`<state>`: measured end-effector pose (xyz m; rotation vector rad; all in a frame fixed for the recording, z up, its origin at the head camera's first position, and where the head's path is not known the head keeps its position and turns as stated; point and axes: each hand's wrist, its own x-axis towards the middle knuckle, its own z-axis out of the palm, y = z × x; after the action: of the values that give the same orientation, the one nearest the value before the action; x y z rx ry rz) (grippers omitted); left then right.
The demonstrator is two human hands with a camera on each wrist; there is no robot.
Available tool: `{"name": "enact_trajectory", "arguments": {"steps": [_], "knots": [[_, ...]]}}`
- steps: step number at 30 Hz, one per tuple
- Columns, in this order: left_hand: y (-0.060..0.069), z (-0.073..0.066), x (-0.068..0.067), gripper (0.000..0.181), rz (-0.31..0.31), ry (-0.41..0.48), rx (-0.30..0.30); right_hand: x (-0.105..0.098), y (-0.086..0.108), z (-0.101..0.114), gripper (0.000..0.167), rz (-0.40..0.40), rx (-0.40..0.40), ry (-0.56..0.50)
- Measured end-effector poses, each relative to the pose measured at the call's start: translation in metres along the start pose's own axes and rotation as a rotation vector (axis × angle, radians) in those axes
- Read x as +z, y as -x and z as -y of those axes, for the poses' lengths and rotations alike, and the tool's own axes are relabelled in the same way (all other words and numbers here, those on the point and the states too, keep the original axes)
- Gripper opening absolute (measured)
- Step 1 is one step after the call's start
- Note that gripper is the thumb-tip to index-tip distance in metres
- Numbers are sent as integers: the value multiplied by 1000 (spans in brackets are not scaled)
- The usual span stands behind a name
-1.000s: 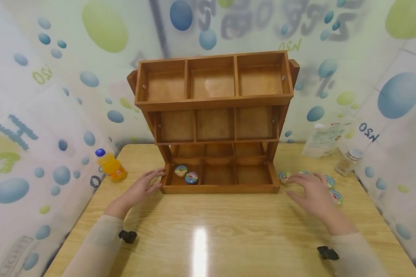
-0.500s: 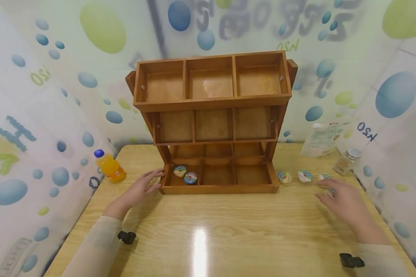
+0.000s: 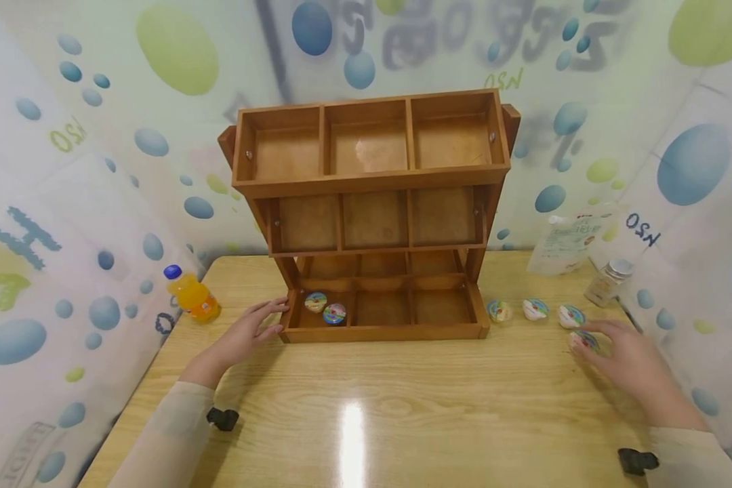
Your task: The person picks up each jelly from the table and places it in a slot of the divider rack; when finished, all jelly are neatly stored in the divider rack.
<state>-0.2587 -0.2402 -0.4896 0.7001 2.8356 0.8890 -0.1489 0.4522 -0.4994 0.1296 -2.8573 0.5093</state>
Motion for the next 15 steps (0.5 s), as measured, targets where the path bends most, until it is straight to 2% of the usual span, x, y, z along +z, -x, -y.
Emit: {"name": "enact_trajectory", "arguments": {"steps": [4,10,15], "knots": [[0,-1,0,47,0,8,-2,-1,0,0,52,16,-3,14],[0,2,1,47,-1,12,-2,-4,-1,1,53,81,23,13],[1,1,1,48,-2,5,-4,-5,-1,0,56,96,28,22]]}}
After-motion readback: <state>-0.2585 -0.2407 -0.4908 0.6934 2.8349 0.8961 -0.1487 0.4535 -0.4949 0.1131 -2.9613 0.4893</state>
